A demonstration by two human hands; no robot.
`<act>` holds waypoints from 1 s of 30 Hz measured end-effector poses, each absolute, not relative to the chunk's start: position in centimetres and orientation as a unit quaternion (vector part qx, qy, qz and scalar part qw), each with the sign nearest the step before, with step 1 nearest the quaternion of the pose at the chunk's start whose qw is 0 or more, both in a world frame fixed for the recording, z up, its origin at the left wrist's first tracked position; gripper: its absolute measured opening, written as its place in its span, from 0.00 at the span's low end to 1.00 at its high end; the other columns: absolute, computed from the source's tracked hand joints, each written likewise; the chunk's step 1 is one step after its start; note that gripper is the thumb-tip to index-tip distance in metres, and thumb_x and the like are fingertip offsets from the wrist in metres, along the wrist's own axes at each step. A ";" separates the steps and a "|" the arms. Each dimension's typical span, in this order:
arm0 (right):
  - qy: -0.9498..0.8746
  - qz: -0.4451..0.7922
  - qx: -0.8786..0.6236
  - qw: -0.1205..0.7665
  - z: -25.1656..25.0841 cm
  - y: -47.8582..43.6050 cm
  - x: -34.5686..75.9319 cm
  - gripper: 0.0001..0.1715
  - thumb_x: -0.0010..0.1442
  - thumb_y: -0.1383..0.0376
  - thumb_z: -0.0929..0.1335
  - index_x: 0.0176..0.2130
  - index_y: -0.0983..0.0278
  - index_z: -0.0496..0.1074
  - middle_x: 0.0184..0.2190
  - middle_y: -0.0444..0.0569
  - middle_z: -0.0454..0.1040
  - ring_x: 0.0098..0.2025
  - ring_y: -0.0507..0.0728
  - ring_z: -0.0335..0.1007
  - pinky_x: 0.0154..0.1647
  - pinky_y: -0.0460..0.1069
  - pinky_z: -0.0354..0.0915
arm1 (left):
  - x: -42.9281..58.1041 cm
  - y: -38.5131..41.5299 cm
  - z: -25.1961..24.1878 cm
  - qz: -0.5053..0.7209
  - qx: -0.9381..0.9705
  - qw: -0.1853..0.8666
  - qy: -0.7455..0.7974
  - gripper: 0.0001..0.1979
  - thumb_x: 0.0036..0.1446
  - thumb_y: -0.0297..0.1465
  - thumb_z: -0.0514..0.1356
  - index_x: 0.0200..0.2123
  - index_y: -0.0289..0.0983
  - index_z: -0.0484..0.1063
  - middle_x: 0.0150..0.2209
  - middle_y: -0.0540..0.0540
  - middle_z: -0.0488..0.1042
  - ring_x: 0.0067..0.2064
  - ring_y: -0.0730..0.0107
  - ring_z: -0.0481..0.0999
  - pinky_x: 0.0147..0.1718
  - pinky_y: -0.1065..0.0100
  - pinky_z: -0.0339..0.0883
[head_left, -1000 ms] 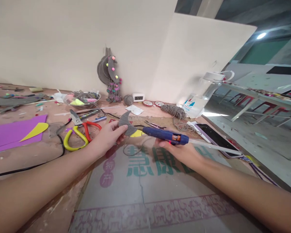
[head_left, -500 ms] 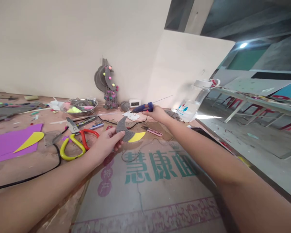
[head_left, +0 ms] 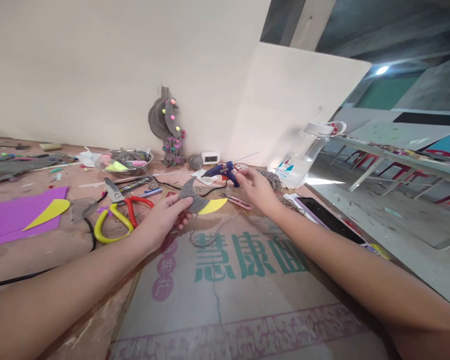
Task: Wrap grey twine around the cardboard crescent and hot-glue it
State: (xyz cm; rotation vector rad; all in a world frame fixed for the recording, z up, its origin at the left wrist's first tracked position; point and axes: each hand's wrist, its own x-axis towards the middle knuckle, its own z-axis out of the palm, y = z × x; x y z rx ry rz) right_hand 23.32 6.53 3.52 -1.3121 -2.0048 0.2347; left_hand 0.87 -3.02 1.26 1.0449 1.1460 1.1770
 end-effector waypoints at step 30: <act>-0.883 0.174 -0.371 0.229 4.4 1.0 23.2 0.15 0.55 0.55 0.65 0.36 0.63 0.73 0.23 0.43 0.67 0.24 0.49 0.57 0.25 0.45 0.53 | 1.1 -3.4 0.8 0.463 0.553 0.499 0.480 0.09 0.52 0.37 0.56 0.33 0.37 0.68 0.20 0.55 0.63 0.22 0.79 0.63 0.20 0.78 0.54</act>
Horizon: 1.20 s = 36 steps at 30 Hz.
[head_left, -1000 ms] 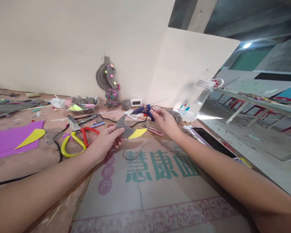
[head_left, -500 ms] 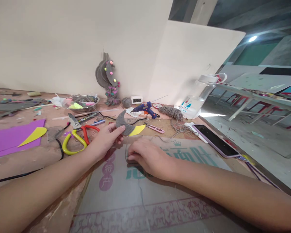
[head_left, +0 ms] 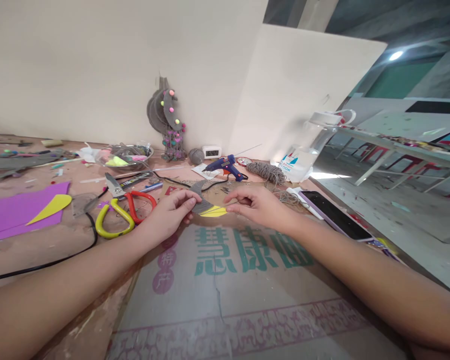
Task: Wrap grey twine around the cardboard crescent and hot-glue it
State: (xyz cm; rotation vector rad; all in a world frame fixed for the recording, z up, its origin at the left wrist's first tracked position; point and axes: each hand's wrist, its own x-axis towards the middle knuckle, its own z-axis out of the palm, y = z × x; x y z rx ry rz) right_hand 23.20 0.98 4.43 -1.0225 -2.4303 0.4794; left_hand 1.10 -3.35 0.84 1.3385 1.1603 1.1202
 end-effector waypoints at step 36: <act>-0.864 0.190 -0.393 0.251 1.6 1.6 22.8 0.12 0.57 0.63 0.64 0.30 0.66 0.73 0.26 0.47 0.71 0.31 0.52 0.64 0.32 0.46 0.58 | 1.0 -4.2 1.2 0.357 0.691 0.448 0.441 0.10 0.51 0.36 0.58 0.31 0.39 0.59 0.26 0.55 0.59 0.25 0.79 0.59 0.22 0.77 0.53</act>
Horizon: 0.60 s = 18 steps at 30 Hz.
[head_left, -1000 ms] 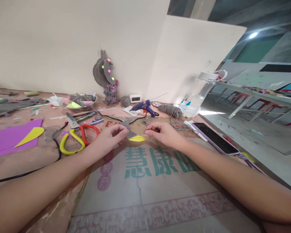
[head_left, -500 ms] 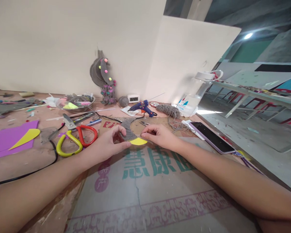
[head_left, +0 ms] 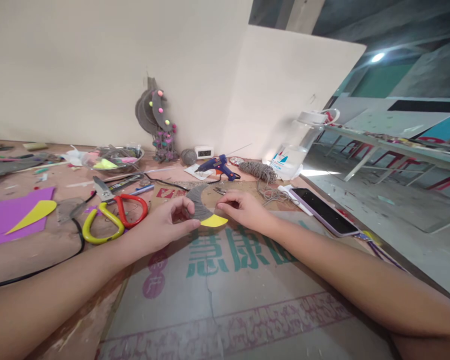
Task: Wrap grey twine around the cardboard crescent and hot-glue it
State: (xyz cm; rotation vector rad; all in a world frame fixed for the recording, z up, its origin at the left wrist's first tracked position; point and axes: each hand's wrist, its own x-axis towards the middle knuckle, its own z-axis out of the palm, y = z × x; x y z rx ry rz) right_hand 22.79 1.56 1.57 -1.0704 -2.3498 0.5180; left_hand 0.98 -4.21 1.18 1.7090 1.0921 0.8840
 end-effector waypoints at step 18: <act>-0.823 0.381 -0.334 0.255 2.3 0.4 21.4 0.17 0.57 0.57 0.63 0.32 0.68 0.73 0.31 0.48 0.72 0.35 0.53 0.66 0.37 0.46 0.61 | 0.7 -4.3 1.0 0.305 0.769 0.379 0.415 0.09 0.57 0.38 0.52 0.35 0.39 0.63 0.29 0.53 0.62 0.29 0.75 0.61 0.27 0.73 0.57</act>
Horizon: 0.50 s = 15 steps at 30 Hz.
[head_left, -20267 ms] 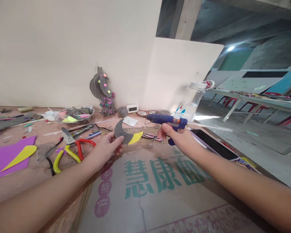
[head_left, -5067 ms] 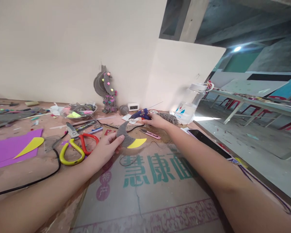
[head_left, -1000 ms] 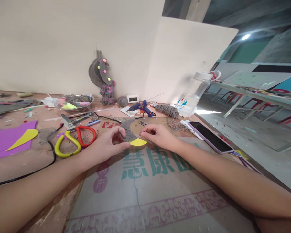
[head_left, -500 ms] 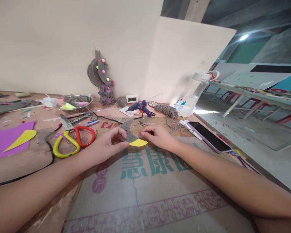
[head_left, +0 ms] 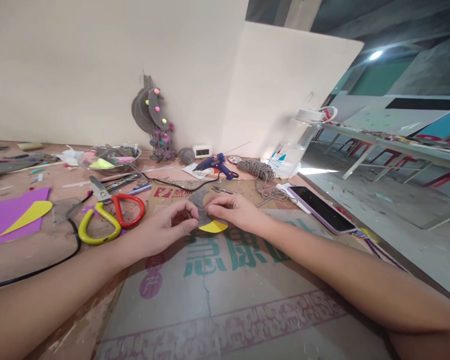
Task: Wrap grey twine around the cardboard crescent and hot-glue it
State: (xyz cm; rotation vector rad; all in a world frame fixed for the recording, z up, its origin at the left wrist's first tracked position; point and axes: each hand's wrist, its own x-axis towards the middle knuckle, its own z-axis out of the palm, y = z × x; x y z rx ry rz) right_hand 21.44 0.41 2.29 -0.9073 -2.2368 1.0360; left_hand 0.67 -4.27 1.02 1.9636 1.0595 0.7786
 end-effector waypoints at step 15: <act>-0.736 0.474 -0.403 0.268 2.2 -0.3 21.0 0.21 0.54 0.52 0.64 0.22 0.65 0.60 0.16 0.38 0.53 0.18 0.46 0.48 0.18 0.44 0.44 | 1.2 -4.5 1.8 0.432 0.652 0.402 0.476 0.17 0.57 0.42 0.50 0.33 0.37 0.72 0.33 0.46 0.76 0.35 0.67 0.75 0.37 0.65 0.69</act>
